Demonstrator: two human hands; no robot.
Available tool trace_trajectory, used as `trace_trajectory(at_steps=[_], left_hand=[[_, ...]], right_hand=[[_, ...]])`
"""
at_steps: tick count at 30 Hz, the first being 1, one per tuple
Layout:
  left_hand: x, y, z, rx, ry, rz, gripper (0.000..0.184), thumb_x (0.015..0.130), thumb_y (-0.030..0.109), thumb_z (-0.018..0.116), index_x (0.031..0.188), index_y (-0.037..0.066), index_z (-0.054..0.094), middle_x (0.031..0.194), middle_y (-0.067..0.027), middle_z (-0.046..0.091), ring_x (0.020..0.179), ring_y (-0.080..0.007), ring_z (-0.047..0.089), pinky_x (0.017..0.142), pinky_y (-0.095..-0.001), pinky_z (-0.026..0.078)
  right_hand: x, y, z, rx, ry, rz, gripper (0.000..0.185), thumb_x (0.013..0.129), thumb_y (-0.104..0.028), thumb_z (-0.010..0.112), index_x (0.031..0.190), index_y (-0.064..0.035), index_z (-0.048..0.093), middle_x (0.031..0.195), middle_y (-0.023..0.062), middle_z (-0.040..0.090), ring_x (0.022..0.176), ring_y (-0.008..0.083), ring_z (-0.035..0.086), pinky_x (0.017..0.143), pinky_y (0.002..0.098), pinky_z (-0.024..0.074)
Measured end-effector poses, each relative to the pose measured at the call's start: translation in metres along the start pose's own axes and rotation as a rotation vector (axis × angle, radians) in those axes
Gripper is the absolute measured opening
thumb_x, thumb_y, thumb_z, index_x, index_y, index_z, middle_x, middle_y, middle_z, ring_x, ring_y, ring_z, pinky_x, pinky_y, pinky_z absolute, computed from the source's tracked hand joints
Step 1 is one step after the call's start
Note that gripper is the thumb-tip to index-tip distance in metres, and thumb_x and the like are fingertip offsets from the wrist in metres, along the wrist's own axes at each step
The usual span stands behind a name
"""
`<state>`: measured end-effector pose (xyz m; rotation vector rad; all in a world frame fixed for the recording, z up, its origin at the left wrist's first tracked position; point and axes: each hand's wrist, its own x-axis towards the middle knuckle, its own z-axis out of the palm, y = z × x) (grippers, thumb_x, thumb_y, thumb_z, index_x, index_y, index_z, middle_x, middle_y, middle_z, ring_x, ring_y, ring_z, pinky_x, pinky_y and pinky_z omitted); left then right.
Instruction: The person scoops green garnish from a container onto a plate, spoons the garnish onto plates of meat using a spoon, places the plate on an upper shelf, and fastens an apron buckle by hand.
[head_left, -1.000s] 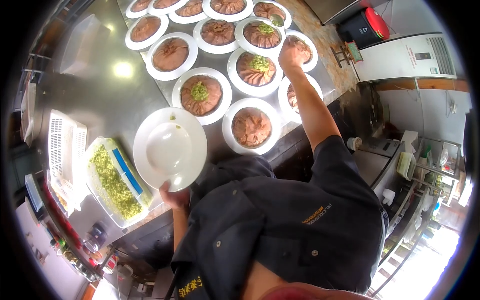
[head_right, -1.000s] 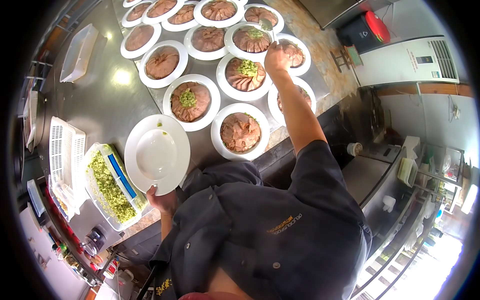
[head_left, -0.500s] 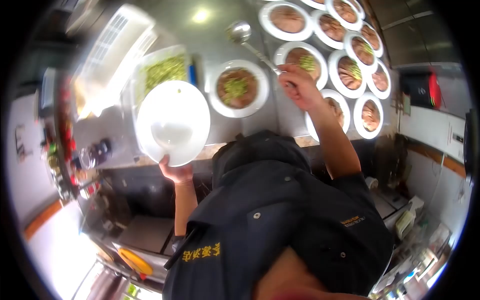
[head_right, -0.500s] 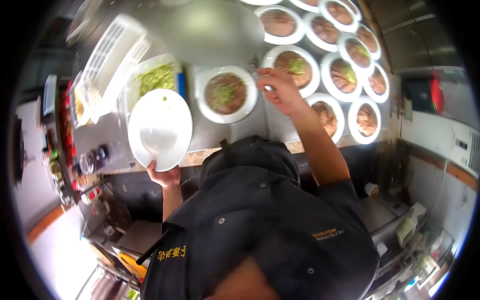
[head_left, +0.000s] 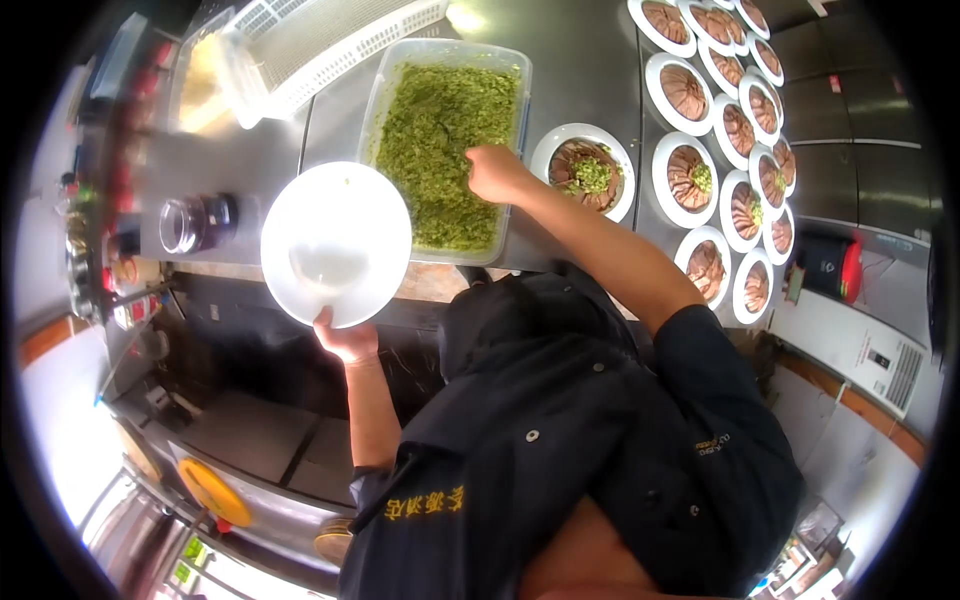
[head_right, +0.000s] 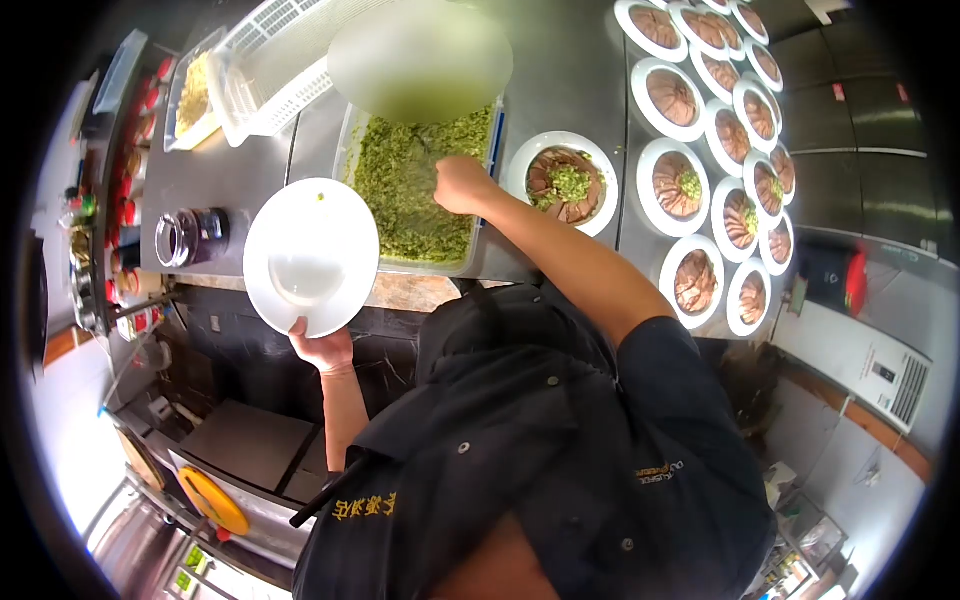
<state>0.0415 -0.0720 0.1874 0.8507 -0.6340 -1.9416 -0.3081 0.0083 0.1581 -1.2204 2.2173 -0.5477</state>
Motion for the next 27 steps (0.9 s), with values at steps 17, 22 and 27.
trace_trajectory(at_steps=[17, 22, 27], left_hand=[[0.090, -0.061, 0.069, 0.207, -0.230, -0.174, 0.065, 0.086, 0.023, 0.061, 0.147, 0.004, 0.046, 0.142, -0.0089, 0.054, 0.134, -0.0264, 0.050, 0.114, -0.0458, 0.040], [0.076, -0.149, 0.180, 0.184, -0.495, -0.487, 0.068, 0.087, 0.022, 0.058, 0.150, 0.003, 0.041, 0.145, -0.0113, 0.052, 0.137, -0.0284, 0.049, 0.116, -0.0468, 0.039], [0.036, -0.245, 0.223, 0.217, -0.687, -0.786, 0.066, 0.089, 0.021, 0.057, 0.149, 0.001, 0.041, 0.146, -0.0134, 0.053, 0.136, -0.0305, 0.050, 0.118, -0.0457, 0.036]], right_hand=[[-0.150, -0.026, -0.131, 0.931, 0.135, 0.262, 0.040, 0.097, -0.008, 0.054, 0.135, 0.0018, 0.063, 0.081, 0.0010, 0.065, 0.061, 0.0067, 0.052, 0.054, 0.0230, 0.0415], [-0.224, 0.016, -0.146, 0.804, 0.424, 0.241, 0.041, 0.096, -0.006, 0.054, 0.135, 0.0006, 0.063, 0.083, 0.0048, 0.067, 0.071, 0.0100, 0.059, 0.065, 0.0270, 0.0499], [-0.332, 0.043, -0.149, 0.880, 0.667, 0.580, 0.041, 0.095, -0.005, 0.057, 0.135, 0.0033, 0.063, 0.085, 0.0064, 0.067, 0.077, 0.0084, 0.058, 0.072, 0.0271, 0.0499]])
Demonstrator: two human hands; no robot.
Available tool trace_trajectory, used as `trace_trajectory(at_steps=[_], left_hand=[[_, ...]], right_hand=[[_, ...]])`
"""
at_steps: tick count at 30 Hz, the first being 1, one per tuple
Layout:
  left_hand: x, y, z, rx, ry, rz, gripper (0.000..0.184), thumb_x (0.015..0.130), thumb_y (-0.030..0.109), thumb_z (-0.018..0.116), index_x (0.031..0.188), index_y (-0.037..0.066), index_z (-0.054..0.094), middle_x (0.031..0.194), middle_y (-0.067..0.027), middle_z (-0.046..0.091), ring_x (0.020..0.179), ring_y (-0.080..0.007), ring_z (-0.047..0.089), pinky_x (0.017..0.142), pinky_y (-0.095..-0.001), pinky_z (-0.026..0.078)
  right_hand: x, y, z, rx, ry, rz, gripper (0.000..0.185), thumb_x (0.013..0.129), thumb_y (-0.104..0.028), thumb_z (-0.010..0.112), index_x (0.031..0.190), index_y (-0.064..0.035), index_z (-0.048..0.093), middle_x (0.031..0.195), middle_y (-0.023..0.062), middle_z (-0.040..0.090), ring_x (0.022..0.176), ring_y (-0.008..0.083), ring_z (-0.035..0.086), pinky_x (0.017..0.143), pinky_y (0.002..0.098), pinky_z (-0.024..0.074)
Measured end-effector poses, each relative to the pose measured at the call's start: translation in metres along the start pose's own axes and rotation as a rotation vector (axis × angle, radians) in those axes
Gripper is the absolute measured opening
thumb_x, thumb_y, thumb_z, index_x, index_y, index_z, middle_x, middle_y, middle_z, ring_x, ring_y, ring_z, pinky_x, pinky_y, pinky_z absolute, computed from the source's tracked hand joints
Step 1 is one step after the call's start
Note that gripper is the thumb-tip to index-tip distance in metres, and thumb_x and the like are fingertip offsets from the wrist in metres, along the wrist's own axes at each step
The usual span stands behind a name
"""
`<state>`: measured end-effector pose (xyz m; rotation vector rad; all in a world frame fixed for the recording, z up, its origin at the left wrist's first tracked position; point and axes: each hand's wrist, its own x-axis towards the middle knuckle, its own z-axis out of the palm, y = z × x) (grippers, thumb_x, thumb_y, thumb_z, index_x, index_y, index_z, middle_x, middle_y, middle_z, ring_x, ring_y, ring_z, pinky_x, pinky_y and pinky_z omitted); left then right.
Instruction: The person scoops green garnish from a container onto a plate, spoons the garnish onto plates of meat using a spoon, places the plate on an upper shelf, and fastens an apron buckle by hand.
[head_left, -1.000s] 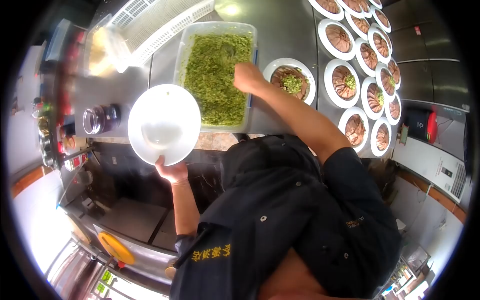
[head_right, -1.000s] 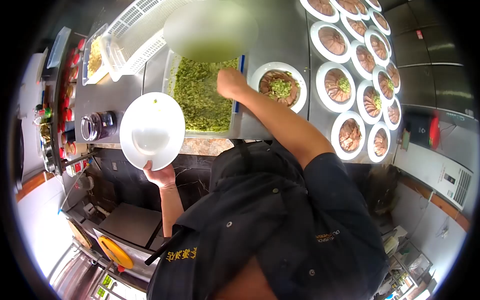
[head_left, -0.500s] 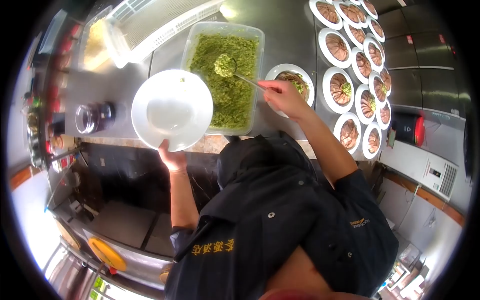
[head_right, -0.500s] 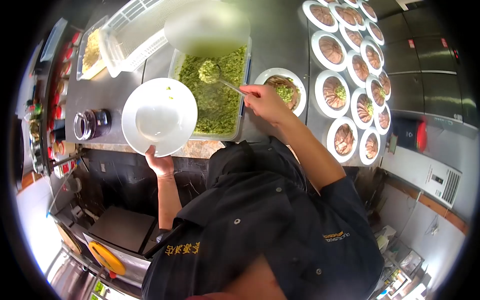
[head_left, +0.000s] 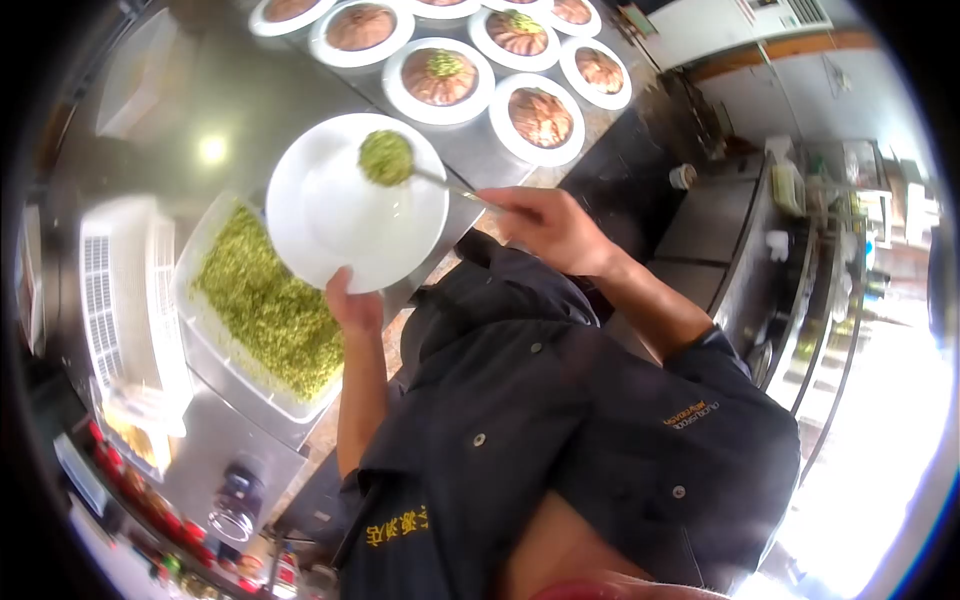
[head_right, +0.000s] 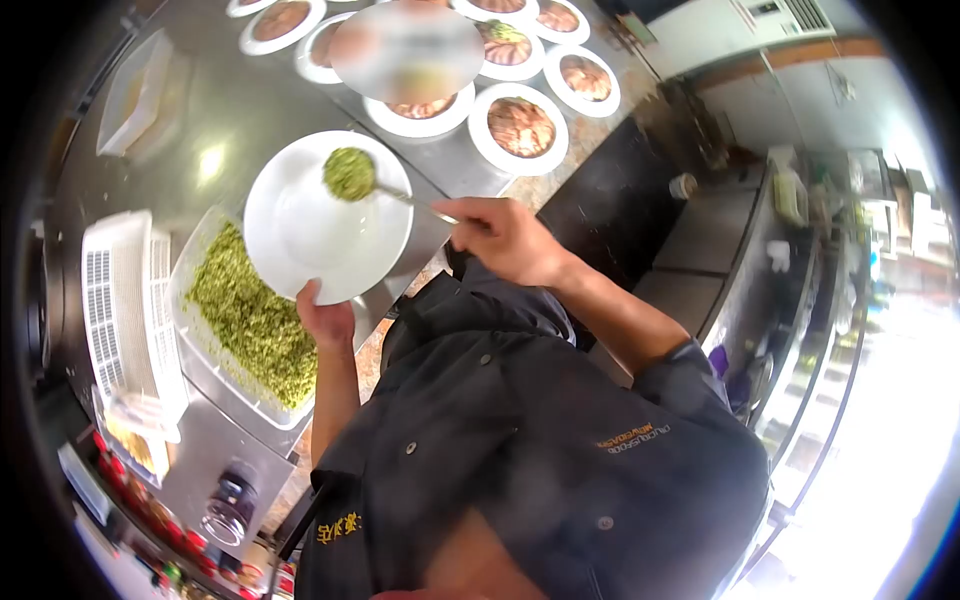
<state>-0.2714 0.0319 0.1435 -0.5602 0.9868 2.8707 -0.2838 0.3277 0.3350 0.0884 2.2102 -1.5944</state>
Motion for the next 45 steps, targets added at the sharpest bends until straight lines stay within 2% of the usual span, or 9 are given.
trace_trajectory(at_steps=[5, 9, 11, 14, 17, 20, 32, 38, 45], left_hand=[[0.030, -0.076, 0.046, 0.083, -0.132, -0.229, 0.065, 0.087, 0.020, 0.057, 0.148, 0.001, 0.044, 0.146, -0.0136, 0.054, 0.136, -0.0316, 0.050, 0.119, -0.0461, 0.034], [0.040, -0.125, 0.077, 0.807, -0.297, 0.176, 0.064, 0.087, 0.020, 0.055, 0.148, 0.001, 0.044, 0.145, -0.0142, 0.055, 0.136, -0.0328, 0.051, 0.119, -0.0469, 0.034], [0.035, -0.125, 0.130, -0.004, -0.134, -0.244, 0.064, 0.087, 0.020, 0.054, 0.148, 0.001, 0.044, 0.144, -0.0142, 0.056, 0.135, -0.0331, 0.052, 0.118, -0.0473, 0.036], [0.039, -0.142, 0.156, -0.007, -0.088, -0.187, 0.062, 0.087, 0.020, 0.054, 0.145, 0.001, 0.046, 0.142, -0.0134, 0.057, 0.134, -0.0323, 0.053, 0.117, -0.0471, 0.037], [0.037, -0.156, 0.170, 0.019, -0.075, -0.095, 0.061, 0.087, 0.021, 0.054, 0.144, 0.002, 0.048, 0.140, -0.0124, 0.058, 0.133, -0.0317, 0.053, 0.116, -0.0465, 0.038], [0.042, -0.160, 0.183, 0.034, -0.040, -0.045, 0.060, 0.086, 0.021, 0.055, 0.143, 0.003, 0.050, 0.139, -0.0112, 0.059, 0.132, -0.0311, 0.054, 0.115, -0.0458, 0.039], [0.067, -0.119, 0.133, -0.095, 0.206, 0.082, 0.057, 0.088, 0.017, 0.055, 0.143, 0.003, 0.050, 0.140, -0.0089, 0.058, 0.134, -0.0275, 0.052, 0.116, -0.0445, 0.037], [0.062, -0.069, 0.094, -0.090, 0.223, 0.146, 0.060, 0.087, 0.018, 0.055, 0.145, 0.004, 0.048, 0.141, -0.0094, 0.057, 0.135, -0.0275, 0.051, 0.116, -0.0445, 0.038], [0.056, -0.017, 0.091, -0.103, 0.298, 0.186, 0.067, 0.085, 0.021, 0.056, 0.148, 0.002, 0.044, 0.143, -0.0129, 0.055, 0.134, -0.0296, 0.052, 0.113, -0.0449, 0.042]], right_hand=[[-0.036, 0.024, -0.076, -0.139, 0.235, 0.072, 0.040, 0.096, -0.006, 0.058, 0.135, 0.0037, 0.063, 0.084, 0.0084, 0.069, 0.077, 0.0099, 0.061, 0.073, 0.0289, 0.0515], [-0.037, 0.048, -0.107, -0.133, 0.247, -0.023, 0.037, 0.097, -0.007, 0.056, 0.132, 0.0032, 0.065, 0.083, 0.0128, 0.071, 0.072, 0.0155, 0.065, 0.071, 0.0318, 0.0534], [-0.025, 0.059, -0.130, -0.137, 0.147, -0.045, 0.042, 0.098, -0.007, 0.056, 0.138, 0.0029, 0.059, 0.088, 0.0127, 0.073, 0.069, 0.0151, 0.065, 0.066, 0.0304, 0.0534], [-0.015, 0.074, -0.155, 0.357, -0.033, 0.171, 0.052, 0.100, -0.009, 0.054, 0.149, 0.0022, 0.041, 0.100, 0.0116, 0.072, 0.065, 0.0095, 0.060, 0.052, 0.0236, 0.0474], [-0.006, 0.071, -0.182, 0.712, -0.157, 0.371, 0.050, 0.100, -0.009, 0.055, 0.147, 0.0038, 0.044, 0.092, 0.0084, 0.068, 0.059, 0.0074, 0.053, 0.048, 0.0217, 0.0410], [0.008, 0.078, -0.200, 0.752, -0.224, 0.439, 0.048, 0.099, -0.007, 0.055, 0.146, 0.0048, 0.047, 0.086, 0.0043, 0.062, 0.056, 0.0047, 0.045, 0.045, 0.0197, 0.0340], [0.196, 0.006, -0.175, 0.585, -0.023, 0.126, 0.045, 0.093, -0.001, 0.055, 0.136, 0.0105, 0.057, 0.070, -0.0015, 0.051, 0.052, 0.0043, 0.037, 0.047, 0.0229, 0.0258], [0.376, 0.019, -0.138, 0.184, 0.132, -0.019, 0.026, 0.094, -0.009, 0.056, 0.111, 0.0032, 0.071, 0.071, -0.0007, 0.055, 0.054, 0.0059, 0.045, 0.046, 0.0233, 0.0331], [0.460, 0.053, -0.106, -0.167, 0.292, -0.115, 0.023, 0.095, -0.016, 0.055, 0.099, -0.0005, 0.072, 0.070, -0.0016, 0.056, 0.059, 0.0064, 0.048, 0.049, 0.0275, 0.0375]])
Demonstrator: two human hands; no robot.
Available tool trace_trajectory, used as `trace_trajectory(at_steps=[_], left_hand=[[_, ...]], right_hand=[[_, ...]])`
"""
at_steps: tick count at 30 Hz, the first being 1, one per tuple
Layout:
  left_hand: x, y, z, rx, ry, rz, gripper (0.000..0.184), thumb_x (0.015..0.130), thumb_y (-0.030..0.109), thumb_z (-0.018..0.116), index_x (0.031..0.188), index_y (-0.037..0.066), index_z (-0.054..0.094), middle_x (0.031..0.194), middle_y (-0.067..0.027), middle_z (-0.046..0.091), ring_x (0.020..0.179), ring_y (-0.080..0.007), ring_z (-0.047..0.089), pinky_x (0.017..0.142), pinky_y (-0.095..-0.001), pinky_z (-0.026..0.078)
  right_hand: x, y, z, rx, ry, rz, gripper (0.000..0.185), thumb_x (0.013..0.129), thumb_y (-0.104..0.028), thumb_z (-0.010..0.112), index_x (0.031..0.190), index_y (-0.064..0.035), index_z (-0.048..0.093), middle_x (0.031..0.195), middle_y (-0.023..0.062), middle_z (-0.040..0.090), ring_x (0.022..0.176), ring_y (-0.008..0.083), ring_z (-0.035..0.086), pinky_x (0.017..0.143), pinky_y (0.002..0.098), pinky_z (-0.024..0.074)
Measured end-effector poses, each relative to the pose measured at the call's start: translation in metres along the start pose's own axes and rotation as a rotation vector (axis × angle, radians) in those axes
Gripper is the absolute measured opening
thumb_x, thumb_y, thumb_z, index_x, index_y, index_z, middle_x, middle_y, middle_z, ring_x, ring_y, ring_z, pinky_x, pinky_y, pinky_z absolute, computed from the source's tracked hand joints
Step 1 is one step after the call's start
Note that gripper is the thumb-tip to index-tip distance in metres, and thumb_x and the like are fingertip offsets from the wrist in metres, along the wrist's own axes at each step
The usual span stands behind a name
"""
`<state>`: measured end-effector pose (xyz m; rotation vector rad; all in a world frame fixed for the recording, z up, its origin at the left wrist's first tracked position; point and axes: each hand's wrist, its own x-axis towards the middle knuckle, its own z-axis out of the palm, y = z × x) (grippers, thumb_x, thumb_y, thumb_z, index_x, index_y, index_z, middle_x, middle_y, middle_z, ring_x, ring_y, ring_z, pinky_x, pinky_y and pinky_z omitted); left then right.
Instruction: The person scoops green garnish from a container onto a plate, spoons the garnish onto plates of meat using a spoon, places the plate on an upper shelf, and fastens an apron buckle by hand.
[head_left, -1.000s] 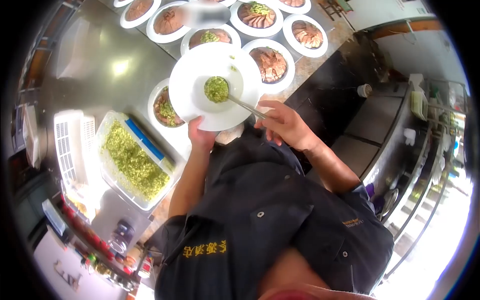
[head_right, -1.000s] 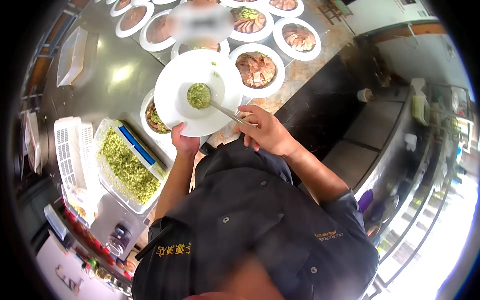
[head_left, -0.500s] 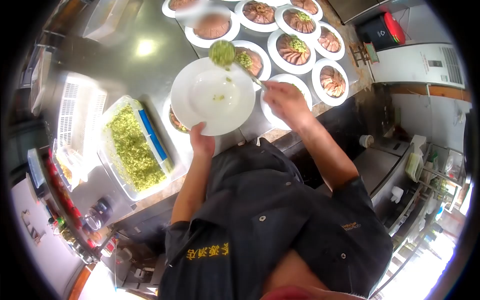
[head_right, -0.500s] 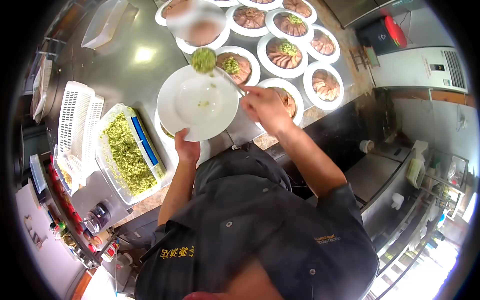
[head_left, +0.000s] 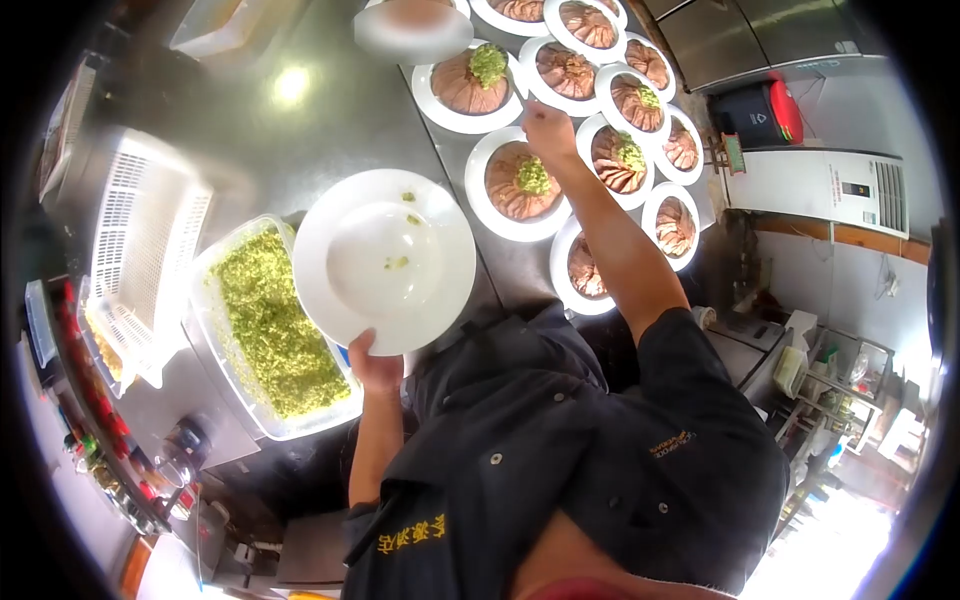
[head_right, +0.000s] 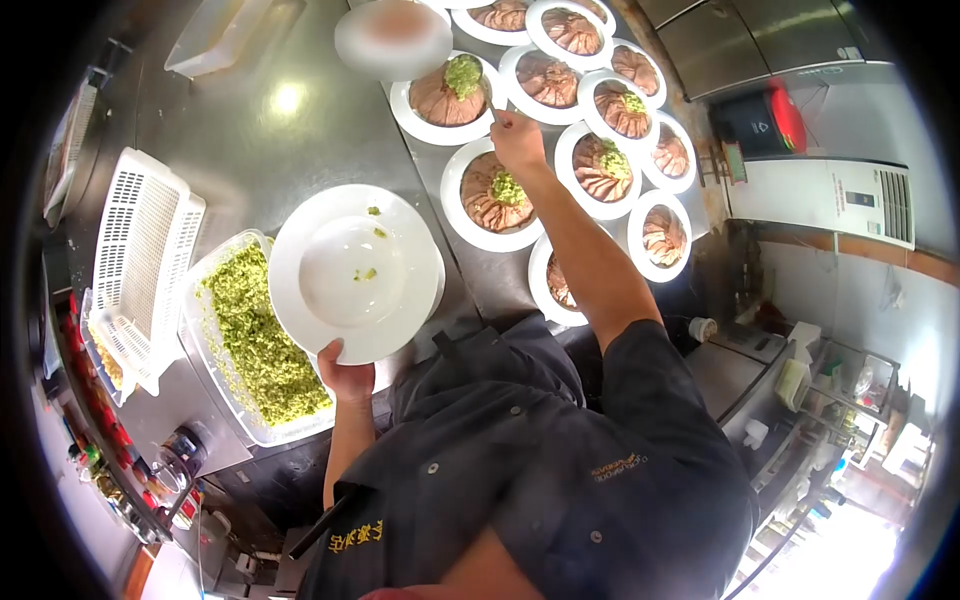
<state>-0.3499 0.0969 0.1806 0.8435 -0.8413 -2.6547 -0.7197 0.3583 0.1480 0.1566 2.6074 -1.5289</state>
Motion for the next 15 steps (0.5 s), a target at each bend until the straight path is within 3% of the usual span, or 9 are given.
trace_trajectory(at_steps=[1, 2, 4, 5, 6, 9, 15], left_hand=[[-0.001, 0.005, 0.006, -0.026, 0.002, 0.024, 0.064, 0.085, 0.015, 0.053, 0.146, -0.001, 0.045, 0.138, -0.0130, 0.056, 0.129, -0.0303, 0.053, 0.110, -0.0441, 0.042], [0.001, 0.005, 0.005, -0.029, 0.011, 0.020, 0.064, 0.085, 0.015, 0.053, 0.146, -0.001, 0.045, 0.138, -0.0130, 0.056, 0.129, -0.0303, 0.053, 0.110, -0.0441, 0.042], [0.005, 0.007, 0.001, 0.041, 0.048, 0.028, 0.068, 0.083, 0.023, 0.057, 0.147, 0.001, 0.045, 0.140, -0.0130, 0.057, 0.132, -0.0289, 0.054, 0.113, -0.0444, 0.042], [0.009, 0.007, 0.001, 0.046, 0.054, 0.021, 0.068, 0.083, 0.023, 0.057, 0.147, 0.001, 0.045, 0.140, -0.0130, 0.057, 0.132, -0.0289, 0.054, 0.113, -0.0444, 0.042], [0.013, 0.006, 0.001, 0.052, 0.040, 0.018, 0.068, 0.083, 0.023, 0.057, 0.147, 0.001, 0.045, 0.140, -0.0131, 0.057, 0.132, -0.0289, 0.054, 0.113, -0.0443, 0.042], [0.014, -0.003, 0.012, 0.093, 0.050, 0.008, 0.067, 0.083, 0.022, 0.056, 0.146, 0.001, 0.046, 0.140, -0.0131, 0.057, 0.131, -0.0289, 0.054, 0.112, -0.0442, 0.042], [0.010, -0.022, 0.031, 0.058, 0.055, -0.036, 0.063, 0.085, 0.020, 0.054, 0.144, 0.001, 0.047, 0.138, -0.0119, 0.058, 0.129, -0.0287, 0.055, 0.111, -0.0444, 0.042]], right_hand=[[0.004, 0.002, -0.002, -0.005, -0.037, 0.092, 0.042, 0.089, -0.018, 0.060, 0.125, 0.0005, 0.070, 0.080, 0.0139, 0.071, 0.073, 0.0177, 0.067, 0.070, 0.0342, 0.0527], [0.008, 0.005, 0.000, -0.011, -0.043, 0.098, 0.042, 0.089, -0.018, 0.060, 0.125, 0.0005, 0.070, 0.080, 0.0139, 0.071, 0.073, 0.0177, 0.067, 0.070, 0.0342, 0.0527], [0.008, 0.004, 0.004, -0.002, 0.025, 0.008, 0.022, 0.094, -0.015, 0.055, 0.099, -0.0011, 0.072, 0.069, -0.0019, 0.054, 0.058, 0.0063, 0.047, 0.047, 0.0268, 0.0351], [0.010, 0.003, 0.002, 0.040, -0.024, 0.057, 0.030, 0.094, -0.014, 0.055, 0.114, 0.0014, 0.072, 0.071, -0.0013, 0.056, 0.058, 0.0067, 0.048, 0.047, 0.0262, 0.0362], [0.012, 0.001, 0.000, 0.040, -0.026, 0.068, 0.030, 0.094, -0.014, 0.055, 0.114, 0.0014, 0.072, 0.071, -0.0013, 0.056, 0.058, 0.0067, 0.048, 0.047, 0.0262, 0.0362], [0.018, 0.001, -0.012, 0.079, -0.079, 0.097, 0.049, 0.093, -0.013, 0.057, 0.137, 0.0079, 0.059, 0.078, 0.0013, 0.061, 0.059, 0.0078, 0.052, 0.049, 0.0256, 0.0416], [0.022, -0.018, -0.030, 0.119, -0.125, 0.125, 0.047, 0.093, -0.011, 0.057, 0.136, 0.0066, 0.061, 0.078, 0.0011, 0.059, 0.060, 0.0082, 0.052, 0.048, 0.0250, 0.0403]])
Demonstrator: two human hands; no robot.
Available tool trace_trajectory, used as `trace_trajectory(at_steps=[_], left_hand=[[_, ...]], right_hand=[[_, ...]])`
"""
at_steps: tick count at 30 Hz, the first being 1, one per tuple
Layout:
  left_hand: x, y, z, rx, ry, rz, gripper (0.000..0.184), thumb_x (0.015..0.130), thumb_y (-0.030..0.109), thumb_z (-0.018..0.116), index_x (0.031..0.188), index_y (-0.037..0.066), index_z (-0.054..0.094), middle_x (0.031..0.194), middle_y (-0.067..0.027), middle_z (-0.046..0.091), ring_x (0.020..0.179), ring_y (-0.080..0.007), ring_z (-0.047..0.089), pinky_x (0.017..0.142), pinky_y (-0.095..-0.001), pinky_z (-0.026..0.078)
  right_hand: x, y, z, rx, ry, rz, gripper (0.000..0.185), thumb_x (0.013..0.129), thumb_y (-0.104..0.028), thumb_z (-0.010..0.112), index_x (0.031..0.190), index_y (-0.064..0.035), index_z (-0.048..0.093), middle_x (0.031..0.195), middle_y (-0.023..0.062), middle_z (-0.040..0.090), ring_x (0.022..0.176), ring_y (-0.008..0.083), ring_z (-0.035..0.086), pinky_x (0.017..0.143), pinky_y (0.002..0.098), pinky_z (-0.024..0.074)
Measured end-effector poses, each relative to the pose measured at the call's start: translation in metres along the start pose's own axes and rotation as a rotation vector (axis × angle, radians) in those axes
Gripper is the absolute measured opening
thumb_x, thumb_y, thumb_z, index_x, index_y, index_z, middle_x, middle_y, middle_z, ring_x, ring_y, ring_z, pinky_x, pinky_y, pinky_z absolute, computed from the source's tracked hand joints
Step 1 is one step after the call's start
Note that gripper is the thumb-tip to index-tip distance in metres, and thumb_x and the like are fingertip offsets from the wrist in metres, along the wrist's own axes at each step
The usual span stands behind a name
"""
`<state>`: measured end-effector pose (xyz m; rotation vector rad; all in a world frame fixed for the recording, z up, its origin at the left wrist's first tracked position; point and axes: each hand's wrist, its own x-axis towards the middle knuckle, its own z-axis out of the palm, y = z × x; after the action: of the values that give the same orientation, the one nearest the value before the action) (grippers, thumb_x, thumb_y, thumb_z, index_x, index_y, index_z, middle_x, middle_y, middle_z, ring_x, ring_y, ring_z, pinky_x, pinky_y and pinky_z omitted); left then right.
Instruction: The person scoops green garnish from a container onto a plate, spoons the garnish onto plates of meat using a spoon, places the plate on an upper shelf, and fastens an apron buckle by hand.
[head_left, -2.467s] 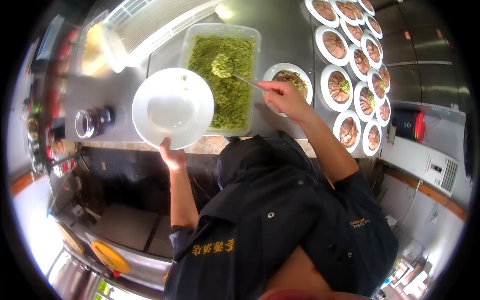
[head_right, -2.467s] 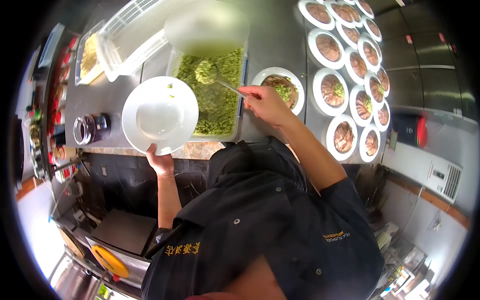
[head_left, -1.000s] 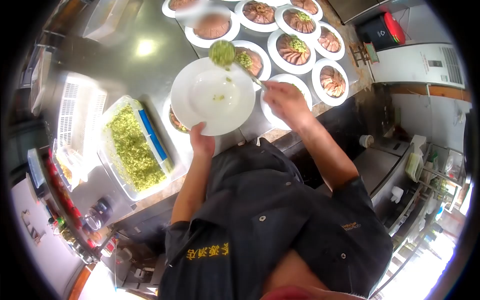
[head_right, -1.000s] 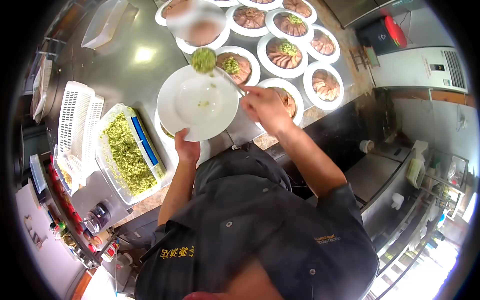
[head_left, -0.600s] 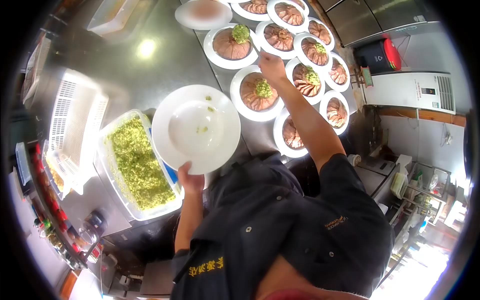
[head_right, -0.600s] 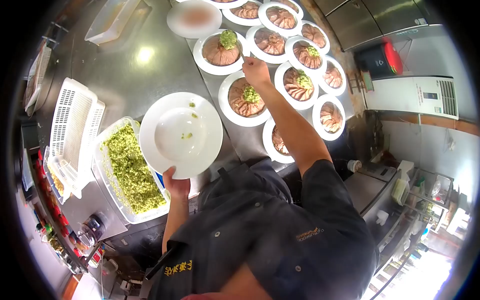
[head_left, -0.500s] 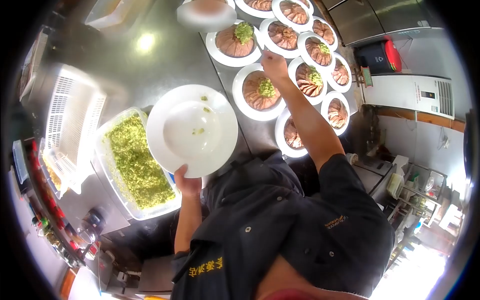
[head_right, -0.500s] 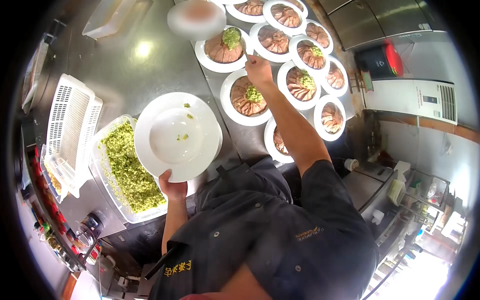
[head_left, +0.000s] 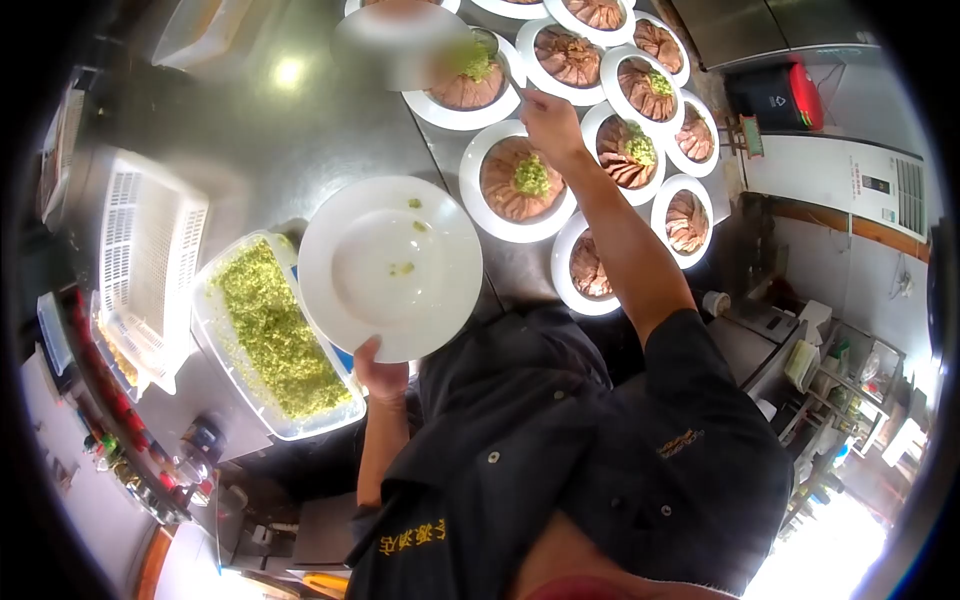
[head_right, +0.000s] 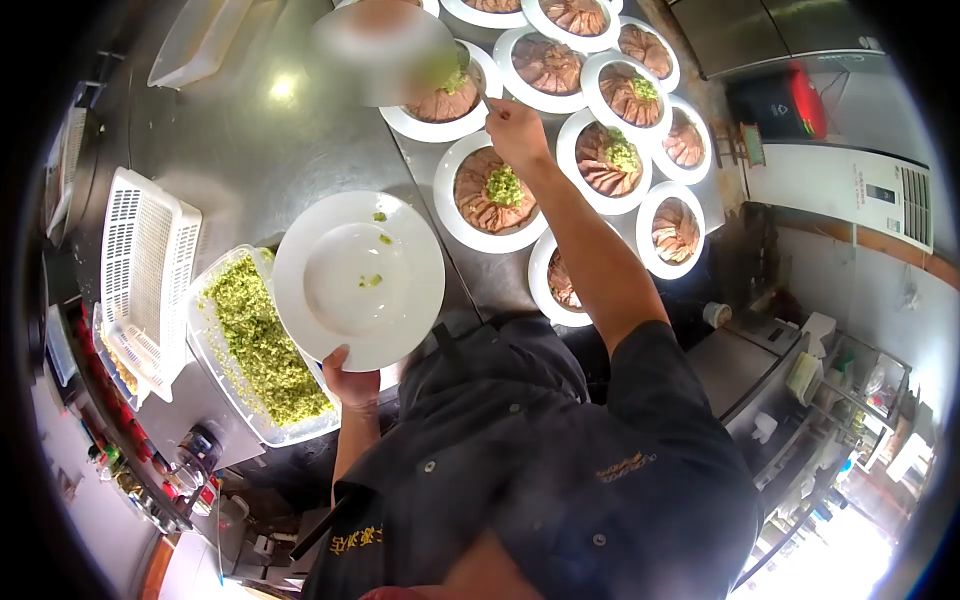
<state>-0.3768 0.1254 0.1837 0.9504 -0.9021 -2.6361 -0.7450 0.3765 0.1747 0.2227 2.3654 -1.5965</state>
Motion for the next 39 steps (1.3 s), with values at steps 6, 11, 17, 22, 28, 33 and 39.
trace_trajectory(at_steps=[6, 11, 17, 22, 28, 33, 39], left_hand=[[0.003, -0.011, -0.003, 0.029, -0.036, 0.002, 0.060, 0.086, 0.019, 0.054, 0.143, 0.001, 0.049, 0.137, -0.0114, 0.059, 0.129, -0.0287, 0.055, 0.111, -0.0443, 0.042], [0.008, -0.019, -0.001, 0.049, -0.021, -0.013, 0.060, 0.087, 0.020, 0.053, 0.143, 0.001, 0.049, 0.138, -0.0115, 0.058, 0.130, -0.0287, 0.054, 0.112, -0.0442, 0.041], [0.013, -0.013, 0.019, 0.039, 0.001, 0.020, 0.064, 0.086, 0.021, 0.052, 0.146, 0.001, 0.047, 0.141, -0.0120, 0.057, 0.133, -0.0289, 0.052, 0.113, -0.0449, 0.040], [-0.003, -0.010, 0.041, 0.052, 0.012, 0.073, 0.067, 0.084, 0.025, 0.054, 0.147, 0.002, 0.046, 0.142, -0.0124, 0.056, 0.134, -0.0298, 0.051, 0.113, -0.0453, 0.040], [-0.044, -0.018, 0.041, 0.020, 0.034, 0.116, 0.067, 0.084, 0.026, 0.054, 0.145, 0.001, 0.047, 0.139, -0.0130, 0.056, 0.131, -0.0302, 0.053, 0.111, -0.0451, 0.042], [-0.117, -0.022, 0.031, -0.039, 0.170, 0.266, 0.065, 0.084, 0.031, 0.052, 0.139, -0.003, 0.051, 0.134, -0.0207, 0.057, 0.123, -0.0343, 0.057, 0.103, -0.0448, 0.049], [-0.189, 0.026, -0.046, -0.195, 0.531, 0.479, 0.075, 0.087, 0.040, 0.053, 0.152, 0.005, 0.041, 0.147, -0.0153, 0.051, 0.137, -0.0364, 0.048, 0.114, -0.0528, 0.040]], right_hand=[[0.005, -0.002, -0.013, 0.630, -0.015, 0.355, 0.014, 0.093, -0.008, 0.057, 0.086, -0.0012, 0.066, 0.061, -0.0008, 0.046, 0.043, 0.0072, 0.033, 0.040, 0.0278, 0.0247], [0.021, 0.014, -0.039, 0.920, -0.218, 0.384, 0.018, 0.095, -0.005, 0.058, 0.078, -0.0046, 0.052, 0.063, -0.0019, 0.041, 0.047, 0.0073, 0.029, 0.043, 0.0255, 0.0226], [0.005, -0.015, -0.088, 0.869, -0.021, 0.205, 0.010, 0.096, -0.002, 0.057, 0.100, 0.0064, 0.062, 0.075, 0.0037, 0.052, 0.053, 0.0063, 0.035, 0.045, 0.0233, 0.0244], [0.025, 0.041, -0.095, -0.435, 0.414, -0.287, 0.029, 0.091, -0.010, 0.056, 0.115, 0.0006, 0.070, 0.079, 0.0250, 0.067, 0.076, 0.0403, 0.069, 0.069, 0.0464, 0.0542], [0.031, 0.082, -0.114, -0.695, 0.382, -0.258, 0.046, 0.094, -0.014, 0.054, 0.137, 0.0008, 0.059, 0.102, 0.0286, 0.070, 0.091, 0.0456, 0.069, 0.084, 0.0525, 0.0559], [0.018, 0.085, -0.119, -0.806, 0.454, -0.347, 0.049, 0.093, -0.012, 0.053, 0.140, 0.0008, 0.056, 0.103, 0.0261, 0.070, 0.089, 0.0427, 0.071, 0.080, 0.0509, 0.0576], [-0.151, 0.016, -0.004, -0.280, -0.044, -0.695, 0.036, 0.097, -0.011, 0.059, 0.131, -0.0016, 0.066, 0.082, 0.0222, 0.069, 0.068, 0.0332, 0.067, 0.063, 0.0392, 0.0525]])
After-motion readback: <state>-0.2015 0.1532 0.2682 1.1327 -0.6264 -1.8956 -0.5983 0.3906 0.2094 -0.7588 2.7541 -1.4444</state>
